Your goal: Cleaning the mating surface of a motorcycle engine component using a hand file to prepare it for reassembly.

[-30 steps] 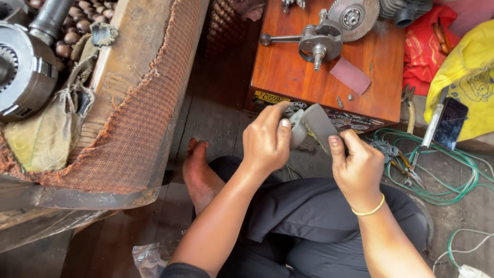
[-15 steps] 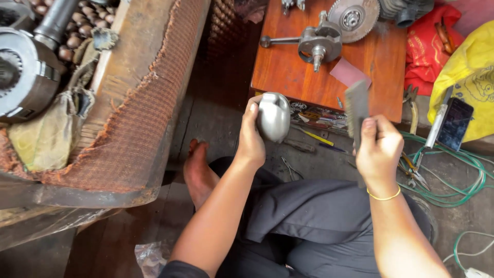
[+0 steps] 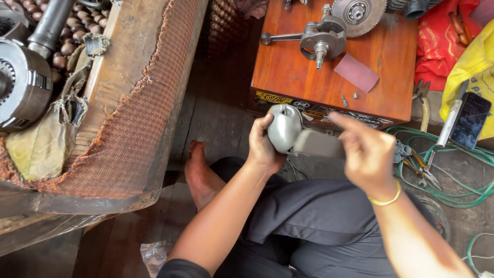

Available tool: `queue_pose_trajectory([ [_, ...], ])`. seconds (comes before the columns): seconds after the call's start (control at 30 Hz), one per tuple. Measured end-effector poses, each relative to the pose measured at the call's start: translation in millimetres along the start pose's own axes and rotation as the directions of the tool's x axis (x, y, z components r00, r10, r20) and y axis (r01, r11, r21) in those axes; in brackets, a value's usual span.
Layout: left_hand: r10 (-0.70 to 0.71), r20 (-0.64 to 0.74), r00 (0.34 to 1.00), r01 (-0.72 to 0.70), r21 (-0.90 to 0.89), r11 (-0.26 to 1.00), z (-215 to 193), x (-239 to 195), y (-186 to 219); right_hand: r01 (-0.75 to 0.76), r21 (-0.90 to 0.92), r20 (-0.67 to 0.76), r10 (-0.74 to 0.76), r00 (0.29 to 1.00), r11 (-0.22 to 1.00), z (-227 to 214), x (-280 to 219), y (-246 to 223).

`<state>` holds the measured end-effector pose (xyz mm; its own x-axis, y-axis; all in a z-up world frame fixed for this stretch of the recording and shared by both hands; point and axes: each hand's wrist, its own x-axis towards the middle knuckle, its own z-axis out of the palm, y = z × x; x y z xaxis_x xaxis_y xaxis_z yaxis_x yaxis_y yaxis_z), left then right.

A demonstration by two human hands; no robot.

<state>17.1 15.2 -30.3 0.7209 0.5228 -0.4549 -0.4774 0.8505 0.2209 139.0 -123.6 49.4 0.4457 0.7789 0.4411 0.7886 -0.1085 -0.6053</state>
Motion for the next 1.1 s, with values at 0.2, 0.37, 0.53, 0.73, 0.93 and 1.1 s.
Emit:
queue_pose_trajectory([
  [0.2,-0.08,0.265,0.961,0.101,-0.067,0.993,2.9,-7.3,8.6,-0.239,0.666,-0.044,0.357,0.933,0.707,-23.3,34.2,-3.0],
  [0.37,-0.051,0.11,0.993,0.06,-0.075,0.995,-4.5,4.3,9.1,-0.344,0.549,0.03,0.393,0.919,0.762,22.6,5.4,20.4],
  [0.53,-0.026,-0.101,0.995,0.018,-0.074,0.997,1.6,9.4,10.6,-0.327,0.47,0.071,0.334,0.94,0.82,21.1,11.8,14.4],
  [0.73,0.058,-0.279,0.959,-0.071,-0.037,0.997,6.8,20.2,29.9,-0.142,-0.257,0.506,0.258,0.823,0.956,-0.1,25.9,42.9],
  [0.93,0.16,-0.327,0.931,-0.174,-0.012,0.985,7.9,26.7,50.3,0.124,-0.62,0.768,0.567,0.297,0.775,50.9,-50.7,165.2],
  [1.1,0.215,-0.327,0.92,-0.222,0.017,0.975,8.5,27.3,52.9,0.027,-0.533,0.845,0.53,0.068,0.846,70.3,-49.5,167.0],
])
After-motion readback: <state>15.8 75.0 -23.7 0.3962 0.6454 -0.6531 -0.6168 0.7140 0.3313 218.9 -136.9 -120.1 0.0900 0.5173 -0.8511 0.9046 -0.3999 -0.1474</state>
